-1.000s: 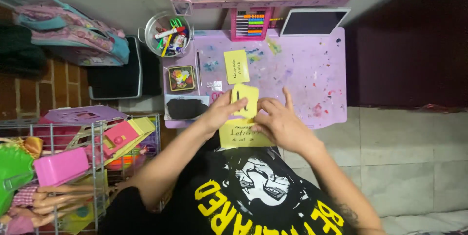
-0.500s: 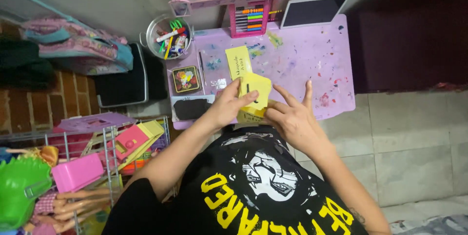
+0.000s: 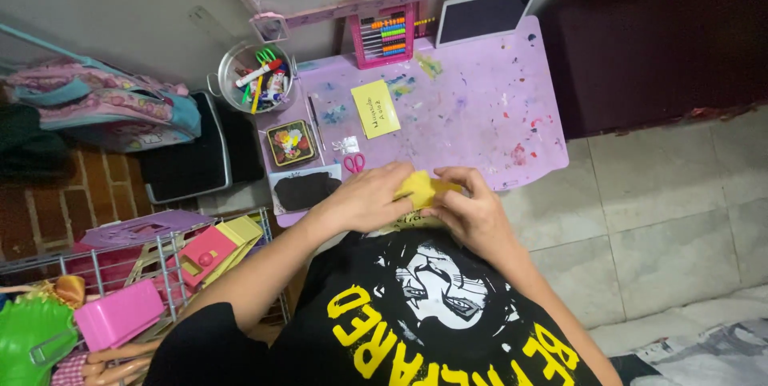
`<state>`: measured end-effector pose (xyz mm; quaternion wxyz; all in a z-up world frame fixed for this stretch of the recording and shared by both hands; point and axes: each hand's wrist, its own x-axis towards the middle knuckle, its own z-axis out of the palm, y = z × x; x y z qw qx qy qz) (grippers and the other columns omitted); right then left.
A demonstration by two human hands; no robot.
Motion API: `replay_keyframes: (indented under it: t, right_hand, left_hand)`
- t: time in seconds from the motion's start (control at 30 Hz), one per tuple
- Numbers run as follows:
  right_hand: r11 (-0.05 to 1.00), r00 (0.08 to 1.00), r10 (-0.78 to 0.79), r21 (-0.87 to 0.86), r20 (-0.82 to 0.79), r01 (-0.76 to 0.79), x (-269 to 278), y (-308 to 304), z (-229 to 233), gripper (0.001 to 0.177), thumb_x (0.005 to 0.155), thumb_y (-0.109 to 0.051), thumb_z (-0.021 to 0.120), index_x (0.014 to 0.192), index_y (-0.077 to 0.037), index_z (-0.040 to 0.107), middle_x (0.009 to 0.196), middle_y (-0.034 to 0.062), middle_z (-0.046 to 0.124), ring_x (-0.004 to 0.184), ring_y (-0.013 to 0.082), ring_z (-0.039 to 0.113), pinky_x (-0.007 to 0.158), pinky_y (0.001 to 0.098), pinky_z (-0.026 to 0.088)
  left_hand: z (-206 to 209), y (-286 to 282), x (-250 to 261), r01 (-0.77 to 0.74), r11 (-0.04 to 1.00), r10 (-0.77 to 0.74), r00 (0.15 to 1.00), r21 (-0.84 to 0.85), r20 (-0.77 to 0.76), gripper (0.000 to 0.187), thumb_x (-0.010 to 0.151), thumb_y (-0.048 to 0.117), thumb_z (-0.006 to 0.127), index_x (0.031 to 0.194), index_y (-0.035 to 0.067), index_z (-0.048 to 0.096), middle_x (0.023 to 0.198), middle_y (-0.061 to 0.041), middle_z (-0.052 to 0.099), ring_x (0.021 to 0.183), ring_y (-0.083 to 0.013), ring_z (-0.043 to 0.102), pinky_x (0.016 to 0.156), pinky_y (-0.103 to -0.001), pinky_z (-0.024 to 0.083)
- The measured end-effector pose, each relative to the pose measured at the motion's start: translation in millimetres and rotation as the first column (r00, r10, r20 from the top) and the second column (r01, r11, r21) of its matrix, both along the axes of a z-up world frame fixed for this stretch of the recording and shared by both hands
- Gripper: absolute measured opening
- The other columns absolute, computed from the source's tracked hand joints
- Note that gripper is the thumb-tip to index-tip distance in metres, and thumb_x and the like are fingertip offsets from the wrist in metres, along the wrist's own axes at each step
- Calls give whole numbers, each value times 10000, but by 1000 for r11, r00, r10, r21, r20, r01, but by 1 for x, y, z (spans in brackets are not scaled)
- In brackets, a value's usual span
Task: Organizing and stacking yellow educational letter and number cards on a purple desk.
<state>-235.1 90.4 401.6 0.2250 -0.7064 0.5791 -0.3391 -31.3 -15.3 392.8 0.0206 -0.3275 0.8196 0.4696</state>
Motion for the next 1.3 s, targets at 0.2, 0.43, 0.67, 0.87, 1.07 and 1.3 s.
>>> replay_keyframes:
  t: [0.2,0.43,0.67,0.87,1.07,1.3]
  right_hand:
    - [978,978,186,-113,92,-175,-9,1,-15,220,800,-43,815,898,-6,621,1286,160,659,1219,351,669,969,391,574]
    - [954,988,145,-272,51,-126,-24,5,-34,250,816,-57,832,908,-29,601,1142,105,718,1229,363,681,1021,416,568]
    - [934,988,140,-339,67,-109,-23,8,-54,273,826,-63,831,944,-26,587,1188,151,681,1219,403,670,1020,463,576]
    - [999,989,47,-26,140,-43,-22,-11,-31,482,780,-115,841,1141,-19,536,1353,209,590,1190,389,654,969,445,561]
    - [913,995,6,407,-96,33,-48,-19,-103,632,728,-254,859,1287,-84,619,1124,173,706,939,366,709,785,424,565]
    - [766,902,-359,477,-238,431,-112,0,-213,449,775,-337,841,1133,-93,721,975,155,754,712,354,725,687,418,581]
  left_hand:
    - [-13,14,-13,214,961,-202,976,-178,79,441,971,436,522,1180,54,592,1191,-209,586,1107,-384,614,948,-522,462]
    - [19,-7,-1,16,1000,-10,978,24,-208,482,985,354,473,1386,100,557,1219,-140,586,1144,-308,608,981,-448,473]
    - [-13,5,-7,72,982,-117,958,-176,-262,508,766,361,826,1199,116,724,1116,-160,617,1050,-350,628,899,-445,502]
    - [-78,25,-9,-49,993,15,954,-105,-301,302,852,250,808,1120,117,770,998,-97,663,862,-272,711,795,-383,574]
    - [-140,13,-23,-137,966,26,896,-220,-443,241,848,228,821,1044,104,756,1001,-67,680,895,-272,698,789,-374,575]
    - [-364,-80,-52,-828,559,799,530,28,-285,717,847,348,841,1396,41,499,1286,-180,599,1161,-300,588,1015,-436,487]
